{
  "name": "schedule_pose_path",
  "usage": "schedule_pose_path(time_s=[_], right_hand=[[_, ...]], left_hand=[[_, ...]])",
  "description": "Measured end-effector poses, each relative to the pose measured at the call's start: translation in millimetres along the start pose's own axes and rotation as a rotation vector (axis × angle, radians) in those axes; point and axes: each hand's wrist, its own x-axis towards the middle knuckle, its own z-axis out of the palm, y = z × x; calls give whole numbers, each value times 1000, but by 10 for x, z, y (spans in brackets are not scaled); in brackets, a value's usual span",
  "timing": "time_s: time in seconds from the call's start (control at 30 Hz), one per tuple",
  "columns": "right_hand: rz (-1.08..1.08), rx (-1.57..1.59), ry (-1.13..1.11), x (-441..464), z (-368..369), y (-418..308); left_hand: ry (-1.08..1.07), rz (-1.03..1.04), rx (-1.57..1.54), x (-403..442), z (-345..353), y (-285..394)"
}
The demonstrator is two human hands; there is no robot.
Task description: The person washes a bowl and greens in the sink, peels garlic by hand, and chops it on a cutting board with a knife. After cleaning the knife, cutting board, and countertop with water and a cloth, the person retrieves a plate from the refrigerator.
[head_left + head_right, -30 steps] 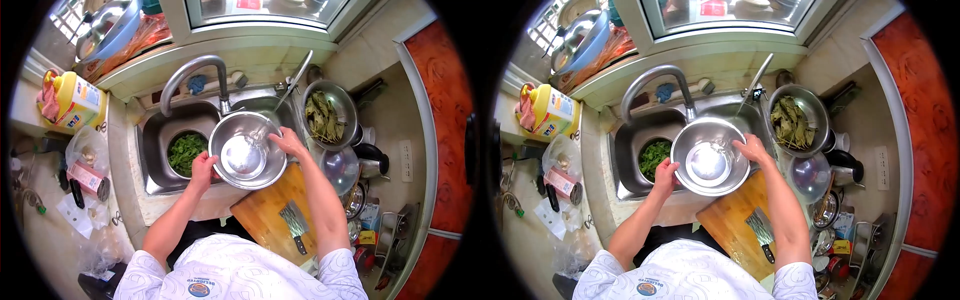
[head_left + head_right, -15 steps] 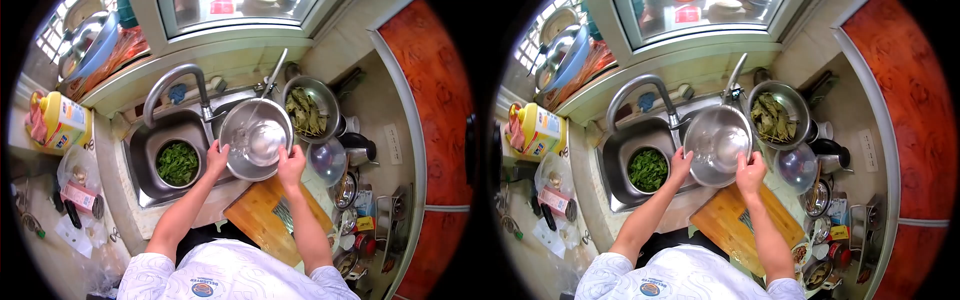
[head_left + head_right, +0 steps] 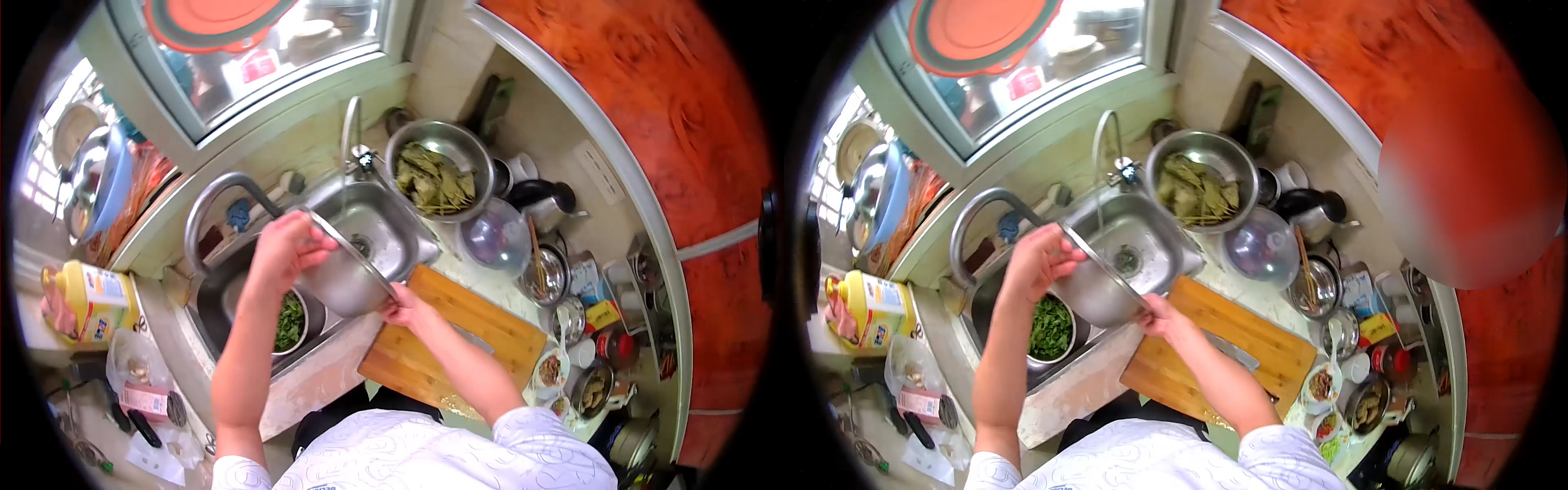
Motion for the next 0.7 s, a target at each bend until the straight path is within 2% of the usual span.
schedule_pose_path(time_s=[0.07, 0.13, 0.27, 0.33, 0.4, 0.47, 0.5, 0.53, 0.6, 0.67, 0.7], right_hand=[[128, 118, -121, 192, -62, 129], [244, 149, -142, 243, -21, 255], [255, 57, -156, 177, 130, 350], [137, -50, -17, 247, 108, 301], [134, -59, -24, 231, 63, 267], [50, -179, 140, 194, 19, 227], [-90, -225, 315, 93, 117, 213], [-95, -216, 324, 18, 169, 198], [-419, -246, 478, -72, 231, 156], [-503, -317, 549, -60, 200, 145], [-618, -426, 557, -5, 139, 149]], left_hand=[[5, -46, -29, -36, 189, 173], [-17, -47, -48, -153, 293, 272], [-78, -72, -189, -279, 52, 221], [-74, -62, -201, -338, -67, 181], [-6, -40, -249, -358, -229, 49], [44, -51, -271, -348, -424, -138], [67, -61, -245, -328, -522, -234], [115, -51, -197, -280, -645, -370], [226, -138, -170, -184, -885, -650], [306, -126, -75, -135, -1009, -992], [307, -117, -53, -139, -1027, -1149]])
